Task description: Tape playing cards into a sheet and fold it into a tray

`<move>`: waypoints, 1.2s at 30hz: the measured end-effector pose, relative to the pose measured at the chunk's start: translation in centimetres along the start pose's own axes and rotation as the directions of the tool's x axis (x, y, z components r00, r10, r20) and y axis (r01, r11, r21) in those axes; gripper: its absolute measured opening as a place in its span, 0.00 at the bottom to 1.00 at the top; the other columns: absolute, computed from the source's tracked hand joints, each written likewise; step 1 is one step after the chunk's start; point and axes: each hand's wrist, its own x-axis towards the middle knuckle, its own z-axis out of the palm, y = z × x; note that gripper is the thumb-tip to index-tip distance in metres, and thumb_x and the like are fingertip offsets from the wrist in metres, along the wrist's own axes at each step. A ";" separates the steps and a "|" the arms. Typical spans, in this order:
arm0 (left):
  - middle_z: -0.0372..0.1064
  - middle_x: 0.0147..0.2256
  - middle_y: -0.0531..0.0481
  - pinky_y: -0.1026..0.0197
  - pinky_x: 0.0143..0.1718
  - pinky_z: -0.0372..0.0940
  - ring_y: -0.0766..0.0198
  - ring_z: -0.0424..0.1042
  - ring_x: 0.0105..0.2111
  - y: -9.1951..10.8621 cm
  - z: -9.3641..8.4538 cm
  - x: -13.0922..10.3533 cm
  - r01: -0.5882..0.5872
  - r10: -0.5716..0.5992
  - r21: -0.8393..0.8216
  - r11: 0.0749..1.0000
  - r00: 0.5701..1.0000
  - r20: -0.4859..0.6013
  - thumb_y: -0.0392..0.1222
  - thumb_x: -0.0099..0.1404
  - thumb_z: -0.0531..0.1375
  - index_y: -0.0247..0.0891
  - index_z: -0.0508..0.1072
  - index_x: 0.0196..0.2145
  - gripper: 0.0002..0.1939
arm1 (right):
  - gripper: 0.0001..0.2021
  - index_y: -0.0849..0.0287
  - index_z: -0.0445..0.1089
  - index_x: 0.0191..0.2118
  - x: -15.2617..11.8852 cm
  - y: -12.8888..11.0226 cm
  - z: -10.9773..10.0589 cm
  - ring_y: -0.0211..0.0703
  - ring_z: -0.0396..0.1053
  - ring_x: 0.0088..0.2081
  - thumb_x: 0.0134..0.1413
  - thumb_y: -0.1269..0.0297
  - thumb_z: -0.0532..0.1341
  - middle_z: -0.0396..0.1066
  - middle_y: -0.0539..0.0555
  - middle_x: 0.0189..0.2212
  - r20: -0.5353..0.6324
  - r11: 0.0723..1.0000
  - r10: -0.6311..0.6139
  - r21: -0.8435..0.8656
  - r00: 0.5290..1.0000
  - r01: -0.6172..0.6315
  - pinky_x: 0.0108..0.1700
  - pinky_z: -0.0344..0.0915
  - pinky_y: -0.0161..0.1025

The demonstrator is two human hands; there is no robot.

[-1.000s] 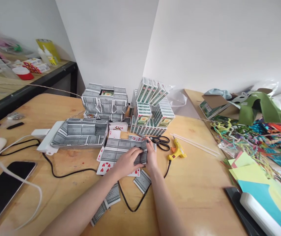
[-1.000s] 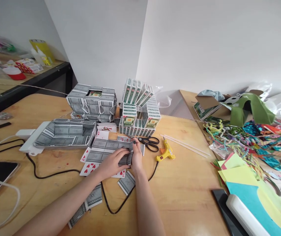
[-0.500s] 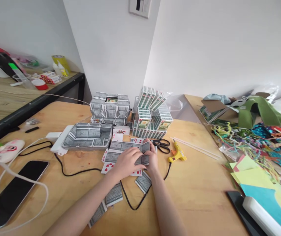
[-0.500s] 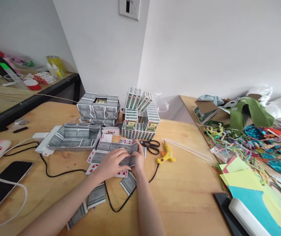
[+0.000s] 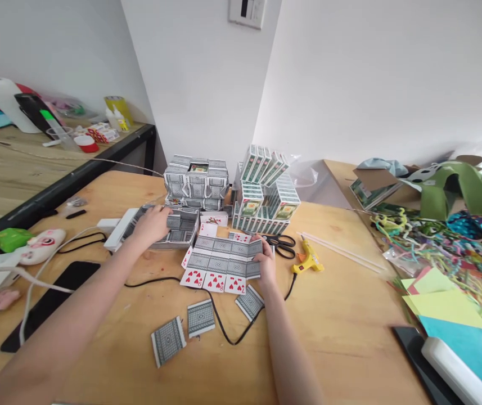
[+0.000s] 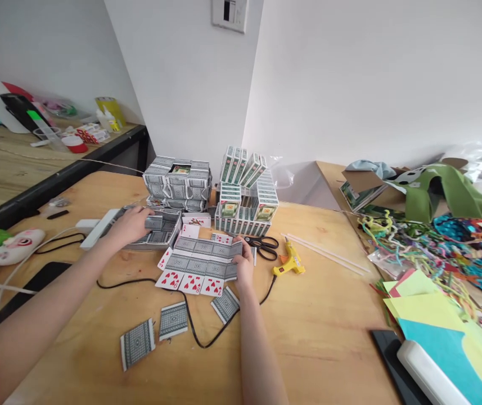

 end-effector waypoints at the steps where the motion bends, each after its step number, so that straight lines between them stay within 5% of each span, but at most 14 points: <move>1: 0.61 0.45 0.38 0.53 0.45 0.58 0.48 0.61 0.47 0.3 0.1 -0.2 0.009 -0.008 0.018 1.000 1.000 -0.022 0.35 0.51 0.56 0.34 0.64 0.48 0.24 | 0.29 0.55 0.68 0.44 -0.1 -0.1 -0.1 0.43 0.65 0.43 0.28 0.74 0.51 0.69 0.49 0.42 -0.003 1.000 0.007 0.001 1.000 -0.007 0.45 0.59 0.38; 8: 0.61 0.44 0.39 0.49 0.44 0.57 0.45 0.59 0.47 1.1 -0.8 -1.3 0.077 -0.074 0.032 0.997 0.992 -0.098 0.41 0.55 0.57 0.37 0.70 0.34 0.09 | 0.33 0.54 0.67 0.48 -0.7 -0.6 -0.1 0.44 0.66 0.45 0.28 0.73 0.51 0.71 0.49 0.43 -0.001 0.999 0.045 -0.021 0.999 -0.045 0.48 0.60 0.40; 14: 0.68 0.34 0.48 0.61 0.35 0.59 0.60 0.67 0.33 3.3 -4.2 -4.7 0.070 -0.177 -0.337 0.939 0.938 -0.299 0.44 0.63 0.48 0.39 0.65 0.42 0.13 | 0.30 0.56 0.68 0.47 -0.4 -2.1 -1.7 0.47 0.66 0.48 0.30 0.72 0.52 0.72 0.50 0.43 -0.016 0.994 0.026 -0.109 1.000 -0.028 0.51 0.60 0.44; 17: 0.66 0.24 0.54 0.64 0.28 0.58 0.63 0.66 0.23 5.9 -5.2 -7.2 0.065 -0.215 -0.505 0.861 0.946 -0.244 0.48 0.62 0.49 0.39 0.63 0.44 0.16 | 0.29 0.56 0.68 0.47 0.0 -2.9 -3.3 0.48 0.65 0.49 0.31 0.72 0.54 0.72 0.51 0.44 -0.048 0.982 0.027 -0.184 0.998 -0.035 0.52 0.60 0.45; 20: 0.68 0.24 0.54 0.65 0.26 0.58 0.63 0.67 0.24 8.1 -4.0 -8.7 0.046 -0.180 -0.611 0.790 0.971 -0.160 0.52 0.60 0.51 0.40 0.66 0.40 0.16 | 0.28 0.57 0.68 0.48 0.2 -4.1 -4.5 0.49 0.63 0.51 0.33 0.73 0.54 0.70 0.53 0.46 -0.051 0.918 -0.088 -0.391 0.995 0.061 0.55 0.56 0.48; 22: 0.70 0.26 0.52 0.65 0.27 0.59 0.63 0.68 0.26 9.0 -2.5 -8.9 0.069 -0.183 -0.696 0.715 0.979 -0.092 0.52 0.59 0.51 0.39 0.67 0.39 0.17 | 0.25 0.58 0.68 0.47 0.2 -5.2 -4.5 0.50 0.62 0.52 0.37 0.72 0.55 0.68 0.56 0.48 -0.042 0.793 -0.239 -0.584 0.970 0.171 0.57 0.53 0.50; 25: 0.71 0.31 0.49 0.64 0.31 0.61 0.62 0.69 0.31 9.7 -0.6 -8.7 0.124 -0.230 -0.778 0.616 0.973 -0.026 0.51 0.60 0.49 0.38 0.67 0.40 0.17 | 0.22 0.57 0.68 0.47 -0.6 -6.9 -3.1 0.50 0.57 0.55 0.42 0.70 0.55 0.64 0.57 0.51 -0.019 0.615 -0.444 -0.733 0.896 0.290 0.57 0.50 0.51; 27: 0.71 0.33 0.48 0.63 0.33 0.62 0.61 0.69 0.33 10.0 0.0 -8.4 0.137 -0.264 -0.811 0.568 0.964 -0.021 0.50 0.61 0.48 0.37 0.67 0.40 0.17 | 0.17 0.56 0.69 0.44 -1.7 -7.4 -1.3 0.49 0.60 0.52 0.45 0.68 0.55 0.67 0.56 0.47 0.010 0.609 -0.476 -0.718 0.879 0.338 0.56 0.53 0.50; 30: 0.70 0.31 0.48 0.62 0.32 0.62 0.61 0.68 0.31 10.8 0.2 -8.1 0.123 -0.267 -0.863 0.489 0.963 -0.014 0.52 0.61 0.47 0.36 0.67 0.39 0.19 | 0.11 0.56 0.71 0.38 -3.7 -6.6 1.9 0.46 0.68 0.39 0.48 0.63 0.56 0.72 0.54 0.36 0.180 0.772 -0.214 -0.571 0.960 0.279 0.45 0.62 0.44; 33: 0.69 0.29 0.49 0.63 0.28 0.61 0.62 0.68 0.28 11.8 -0.1 -8.2 0.068 -0.182 -0.902 0.425 0.983 -0.011 0.53 0.61 0.48 0.36 0.67 0.38 0.19 | 0.14 0.57 0.69 0.41 -5.4 -4.7 4.5 0.41 0.68 0.30 0.47 0.60 0.59 0.72 0.52 0.30 0.355 0.875 0.054 -0.467 0.933 0.126 0.33 0.64 0.38; 36: 0.69 0.27 0.50 0.63 0.28 0.61 0.63 0.67 0.26 12.5 -0.7 -8.2 0.019 -0.106 -0.877 0.481 0.994 -0.036 0.52 0.61 0.49 0.36 0.69 0.35 0.17 | 0.12 0.58 0.67 0.36 -6.2 -3.3 5.1 0.36 0.62 0.22 0.45 0.59 0.61 0.68 0.47 0.21 0.330 0.903 0.098 -0.426 0.939 0.055 0.25 0.58 0.33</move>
